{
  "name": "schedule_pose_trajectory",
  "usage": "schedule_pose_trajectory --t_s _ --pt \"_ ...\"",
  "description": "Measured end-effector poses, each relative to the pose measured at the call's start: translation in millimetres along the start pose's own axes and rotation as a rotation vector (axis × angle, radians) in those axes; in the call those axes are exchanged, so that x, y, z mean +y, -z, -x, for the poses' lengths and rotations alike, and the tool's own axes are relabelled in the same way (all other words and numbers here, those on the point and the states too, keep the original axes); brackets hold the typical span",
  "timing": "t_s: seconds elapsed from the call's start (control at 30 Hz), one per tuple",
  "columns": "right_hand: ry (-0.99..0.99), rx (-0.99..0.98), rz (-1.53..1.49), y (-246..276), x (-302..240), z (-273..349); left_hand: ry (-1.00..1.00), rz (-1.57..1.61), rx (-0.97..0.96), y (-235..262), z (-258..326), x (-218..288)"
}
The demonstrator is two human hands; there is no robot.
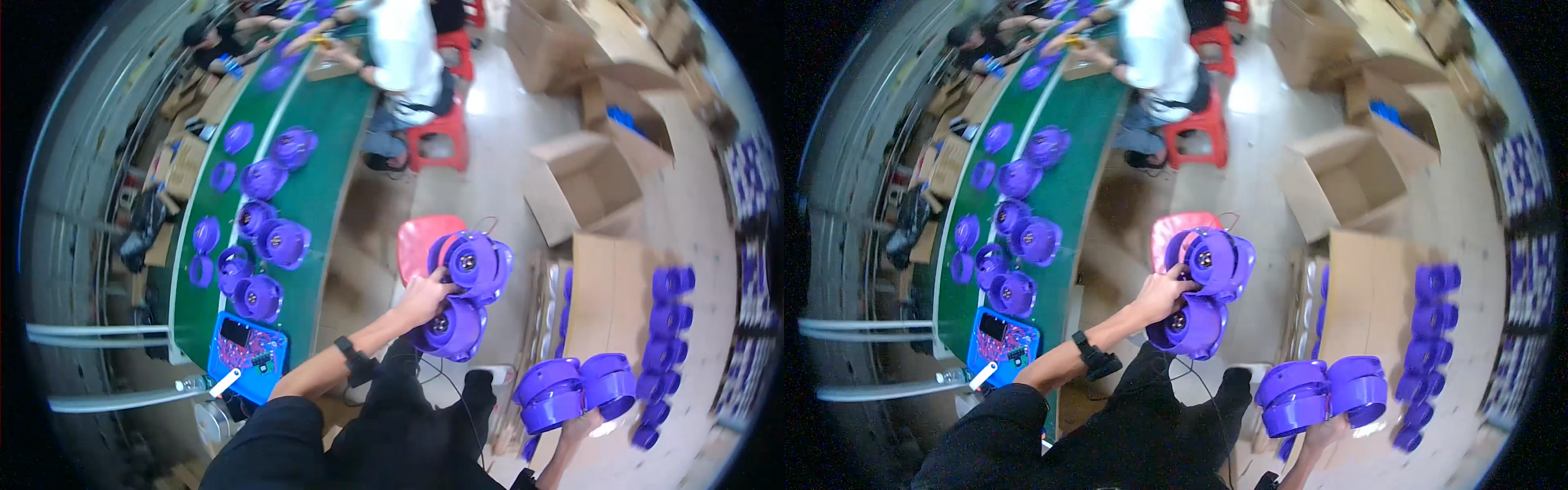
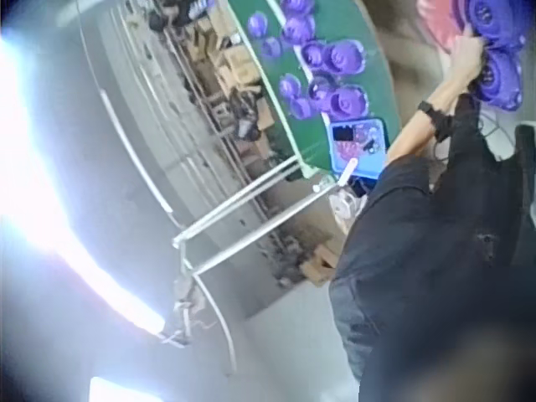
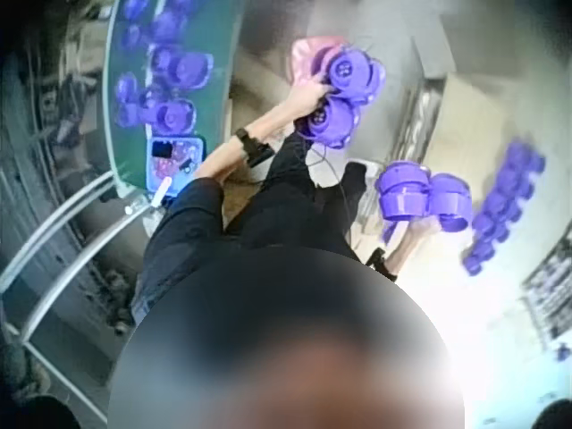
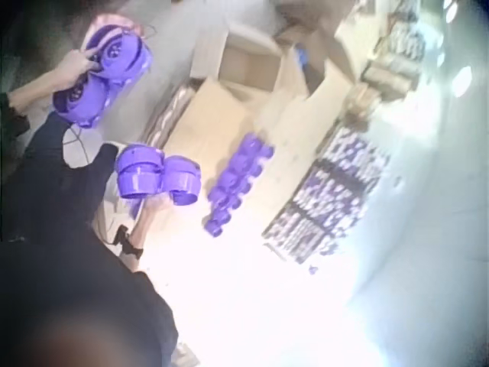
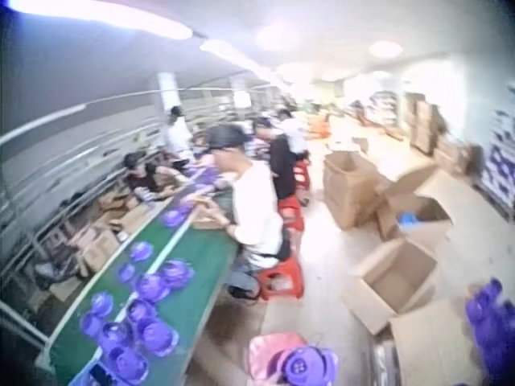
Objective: The person assembles purple plastic fan housings by inserting internal motor units and connecting red and black wires. They handle the components one at a time, inspecting the fit and orientation before placing the finished units on a green workbench or into a cardboard box.
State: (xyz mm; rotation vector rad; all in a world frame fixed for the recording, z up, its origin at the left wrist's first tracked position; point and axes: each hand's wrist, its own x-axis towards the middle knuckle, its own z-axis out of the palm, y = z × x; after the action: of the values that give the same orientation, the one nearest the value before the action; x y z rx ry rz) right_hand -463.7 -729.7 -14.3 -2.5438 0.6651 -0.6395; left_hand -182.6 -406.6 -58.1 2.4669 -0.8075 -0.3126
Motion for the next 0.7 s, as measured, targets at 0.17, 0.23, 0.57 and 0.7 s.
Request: schedule_pose_trajectory --t_s 0.17,0.23,0.57,0.7 --pt "0.233 -0.08 -0.186 -97.3 -128.1 -70.1 0.134 -0.04 0.154 122.8 20.8 -126.4" --pt "0.28 -0.192 -0.176 -111.1 -182.5 -92.6 0.15 -0.107 0.138 162.7 14.5 -174.2" --pt "0.548 -0.286 -0.102 -174.6 -298.2 -152.6 0.167 -0.549 0.076 236.9 -50.6 -375.4" --pt "0.524 -0.333 -0.187 -201.9 -294.4 -169.9 0.267 -0.612 -0.028 222.9 -45.0 -406.8"
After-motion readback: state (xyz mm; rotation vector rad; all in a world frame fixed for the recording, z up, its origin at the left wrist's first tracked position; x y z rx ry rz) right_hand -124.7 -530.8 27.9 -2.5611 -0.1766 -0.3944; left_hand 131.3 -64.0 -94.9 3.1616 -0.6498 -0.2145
